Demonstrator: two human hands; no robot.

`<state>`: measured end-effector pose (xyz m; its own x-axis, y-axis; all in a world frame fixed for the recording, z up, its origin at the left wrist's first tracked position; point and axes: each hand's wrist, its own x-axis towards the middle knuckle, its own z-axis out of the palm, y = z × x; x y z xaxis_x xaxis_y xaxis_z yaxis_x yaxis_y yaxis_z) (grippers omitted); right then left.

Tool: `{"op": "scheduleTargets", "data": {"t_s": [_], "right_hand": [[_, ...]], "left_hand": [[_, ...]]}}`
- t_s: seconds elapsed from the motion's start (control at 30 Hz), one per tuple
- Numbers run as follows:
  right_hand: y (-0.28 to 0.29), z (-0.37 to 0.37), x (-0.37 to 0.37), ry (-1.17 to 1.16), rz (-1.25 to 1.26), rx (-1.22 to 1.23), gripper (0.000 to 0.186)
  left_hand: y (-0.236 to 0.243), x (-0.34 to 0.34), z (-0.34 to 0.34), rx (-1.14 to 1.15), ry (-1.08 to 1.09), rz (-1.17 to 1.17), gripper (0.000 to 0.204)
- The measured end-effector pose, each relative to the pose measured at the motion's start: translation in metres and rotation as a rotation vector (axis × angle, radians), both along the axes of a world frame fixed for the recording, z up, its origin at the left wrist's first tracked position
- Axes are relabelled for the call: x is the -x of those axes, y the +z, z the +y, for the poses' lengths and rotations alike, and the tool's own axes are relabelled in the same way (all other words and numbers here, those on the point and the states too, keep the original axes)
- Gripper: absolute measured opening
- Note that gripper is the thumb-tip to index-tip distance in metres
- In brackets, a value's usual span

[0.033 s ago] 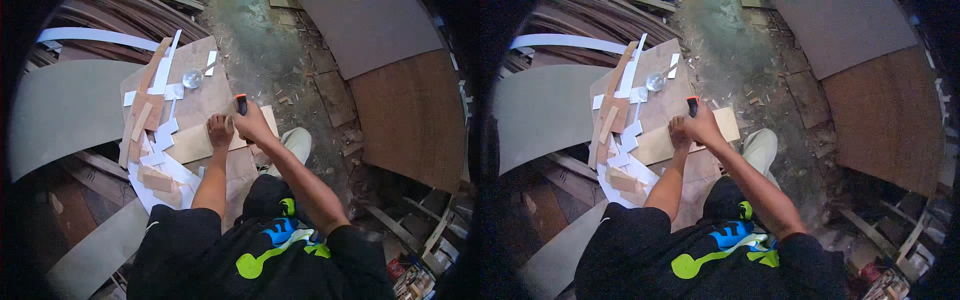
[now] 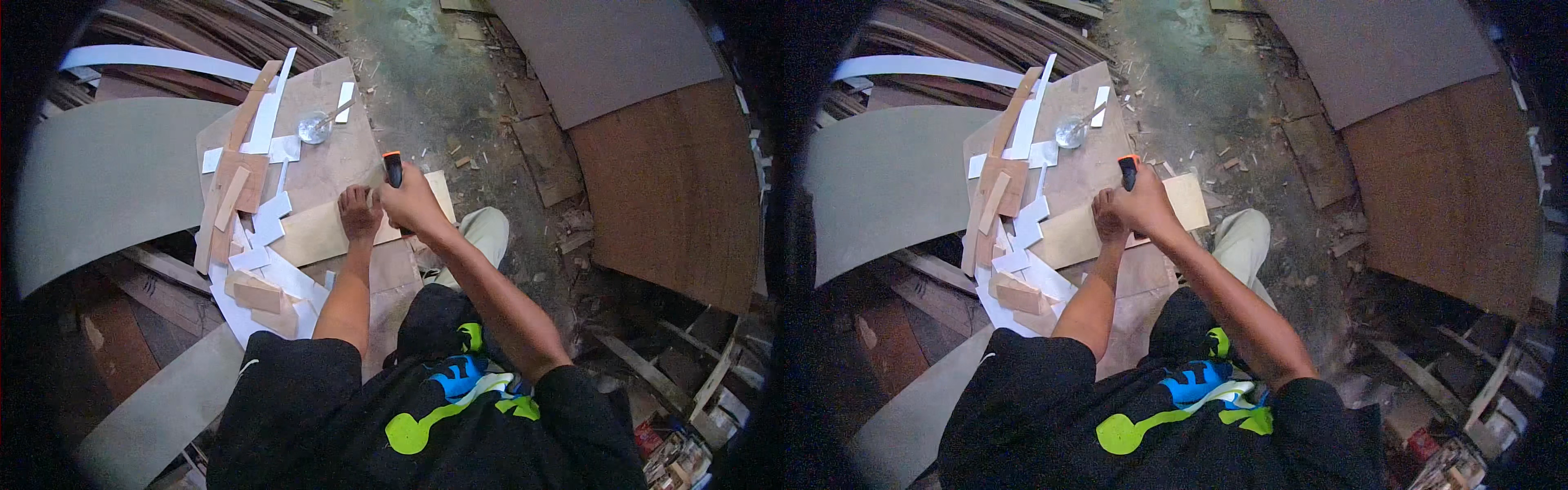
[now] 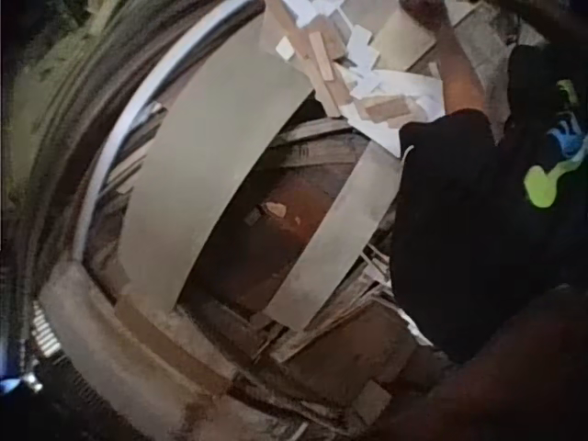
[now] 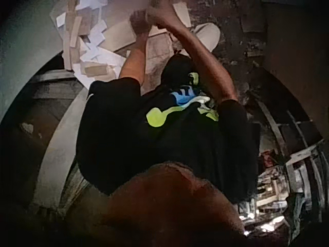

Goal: The person cuts a wooden board using a hand saw while holding the board in place by hand.

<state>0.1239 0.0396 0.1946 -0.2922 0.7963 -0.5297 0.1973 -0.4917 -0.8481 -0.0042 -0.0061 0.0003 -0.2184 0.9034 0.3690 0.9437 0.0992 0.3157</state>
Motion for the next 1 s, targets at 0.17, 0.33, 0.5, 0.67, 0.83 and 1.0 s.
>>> {"op": "scheduleTargets", "data": {"t_s": [0.17, 0.33, 0.5, 0.67, 0.83, 1.0], "right_hand": [[0.002, -0.018, -0.012, -0.047, 0.049, -0.16, 0.009], [-0.007, -0.012, 0.001, -0.023, -0.101, -0.223, 0.009], [0.005, -0.024, -0.011, -0.03, -0.11, -0.097, 0.022], [-0.001, -0.028, 0.007, 0.009, -0.102, -0.161, 0.013], [-0.053, -0.017, 0.001, -0.117, -0.002, -0.256, 0.006], [0.01, -0.051, -0.005, -0.018, -0.078, -0.339, 0.014]], "left_hand": [[0.001, 0.003, -0.004, -0.031, 0.033, -0.085, 0.019], [-0.005, -0.001, -0.002, 0.035, 0.033, -0.082, 0.019], [0.004, -0.001, -0.007, -0.034, 0.033, -0.106, 0.019], [-0.014, 0.015, -0.013, 0.001, 0.052, -0.028, 0.018], [0.009, -0.011, 0.005, -0.022, 0.015, -0.067, 0.017], [-0.007, 0.01, -0.008, 0.04, 0.017, 0.002, 0.019]]}}
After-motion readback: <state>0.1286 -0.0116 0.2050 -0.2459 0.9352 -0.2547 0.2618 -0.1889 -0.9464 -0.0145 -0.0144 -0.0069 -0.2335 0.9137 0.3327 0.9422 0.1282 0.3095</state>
